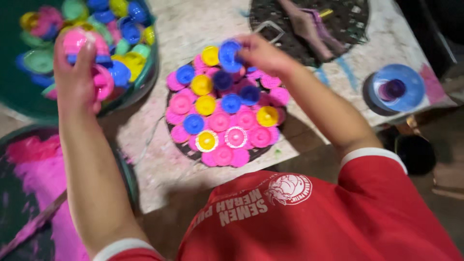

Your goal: The person scoops pink paste from a green basin using a wooden spatula and fills small plastic molds arranged in a circular tray. They repeatedly press the paste into each mold, then place colored plastic caps on top of the filled molds.

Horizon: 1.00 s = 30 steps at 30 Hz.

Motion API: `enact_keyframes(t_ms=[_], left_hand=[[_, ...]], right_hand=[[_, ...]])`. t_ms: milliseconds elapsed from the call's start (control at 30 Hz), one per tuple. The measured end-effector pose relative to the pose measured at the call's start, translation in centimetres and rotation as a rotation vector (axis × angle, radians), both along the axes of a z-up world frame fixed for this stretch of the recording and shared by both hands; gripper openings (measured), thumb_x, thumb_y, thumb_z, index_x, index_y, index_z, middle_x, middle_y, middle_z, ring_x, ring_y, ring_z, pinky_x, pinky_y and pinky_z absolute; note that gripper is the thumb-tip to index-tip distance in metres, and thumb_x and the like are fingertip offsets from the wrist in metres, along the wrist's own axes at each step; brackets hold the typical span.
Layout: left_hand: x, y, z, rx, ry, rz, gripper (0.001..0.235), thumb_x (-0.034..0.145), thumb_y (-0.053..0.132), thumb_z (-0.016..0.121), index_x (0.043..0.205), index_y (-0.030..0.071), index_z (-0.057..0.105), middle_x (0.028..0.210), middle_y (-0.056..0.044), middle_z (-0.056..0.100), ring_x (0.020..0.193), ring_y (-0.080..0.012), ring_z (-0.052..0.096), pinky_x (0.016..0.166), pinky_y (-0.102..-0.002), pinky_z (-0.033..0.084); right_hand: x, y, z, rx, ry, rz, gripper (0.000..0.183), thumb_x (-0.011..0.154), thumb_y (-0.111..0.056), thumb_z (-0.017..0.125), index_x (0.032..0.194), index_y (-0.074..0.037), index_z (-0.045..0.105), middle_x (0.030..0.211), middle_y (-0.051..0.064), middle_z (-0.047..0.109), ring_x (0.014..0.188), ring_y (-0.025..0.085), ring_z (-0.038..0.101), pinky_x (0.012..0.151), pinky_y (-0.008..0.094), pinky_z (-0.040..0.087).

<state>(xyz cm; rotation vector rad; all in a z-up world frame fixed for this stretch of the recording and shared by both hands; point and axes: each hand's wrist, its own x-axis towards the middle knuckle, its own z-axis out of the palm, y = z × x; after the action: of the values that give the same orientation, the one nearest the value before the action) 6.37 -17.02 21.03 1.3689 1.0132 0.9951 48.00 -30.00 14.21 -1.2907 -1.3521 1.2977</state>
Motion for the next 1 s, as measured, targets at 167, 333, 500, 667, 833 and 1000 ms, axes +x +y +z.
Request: enact_keyframes(t_ms=[167,333,500,667,833,1000], left_hand=[[8.5,-8.7,-0.7,-0.035,-0.441,-0.35,0.072,0.102,0.046,0.076,0.153,0.004,0.046,0.121,-0.006,0.061,0.098,-0.015,0.057,0.087,-0.031,0.049],[14.2,-15.9,-6.0,-0.289,-0.48,-0.492,0.087,0.095,0.054,0.074,0.157,0.005,0.038,0.133,-0.009,0.06,0.121,-0.0226,0.061,0.105,-0.04,0.053],[16.9,-19.8,-10.7,-0.506,-0.504,-0.478,0.087,0.096,0.059,0.063,0.159,0.005,0.036,0.139,-0.012,0.06,0.124,-0.024,0.061,0.109,-0.041,0.05],[15.9,-20.5,-12.7,-0.683,-0.637,-0.473,0.082,0.098,0.061,0.058,0.159,0.009,0.039,0.139,-0.014,0.059,0.117,-0.0256,0.062,0.103,-0.044,0.052],[14.1,-19.8,-13.6,-0.746,-0.573,-0.373,0.072,0.1,0.053,0.059,0.151,0.005,0.045,0.14,-0.016,0.059,0.118,-0.0258,0.064,0.102,-0.043,0.054],[14.2,-19.6,-14.0,-0.658,-0.598,-0.331,0.063,0.106,0.05,0.061,0.148,0.003,0.05,0.134,-0.014,0.061,0.118,-0.0272,0.063,0.104,-0.045,0.054]], right_hand=[[1.6,-10.1,-3.6,-0.046,0.087,-0.276,0.027,0.093,-0.002,0.062,0.12,-0.005,0.065,0.087,-0.001,0.065,0.058,0.005,0.056,0.05,0.022,0.047],[3.6,-16.3,-6.5,0.041,0.059,-0.397,0.017,0.103,-0.006,0.062,0.119,-0.002,0.068,0.093,0.0,0.068,0.075,0.006,0.063,0.066,0.022,0.054],[7.1,-20.2,-7.7,0.062,0.092,-0.513,0.02,0.101,-0.009,0.06,0.119,-0.003,0.065,0.096,-0.003,0.068,0.076,0.005,0.065,0.066,0.022,0.056],[8.8,-22.6,-7.5,0.024,0.047,-0.588,0.017,0.101,-0.007,0.063,0.116,-0.002,0.068,0.088,-0.002,0.066,0.067,0.005,0.059,0.061,0.022,0.05],[8.5,-21.3,-6.6,0.027,-0.068,-0.64,0.014,0.098,-0.004,0.066,0.111,-0.003,0.07,0.08,-0.003,0.064,0.067,0.004,0.058,0.061,0.022,0.05],[7.0,-18.0,-5.8,0.129,-0.31,-0.565,0.014,0.098,-0.003,0.069,0.112,-0.003,0.071,0.083,-0.001,0.066,0.074,0.006,0.059,0.065,0.025,0.05]])
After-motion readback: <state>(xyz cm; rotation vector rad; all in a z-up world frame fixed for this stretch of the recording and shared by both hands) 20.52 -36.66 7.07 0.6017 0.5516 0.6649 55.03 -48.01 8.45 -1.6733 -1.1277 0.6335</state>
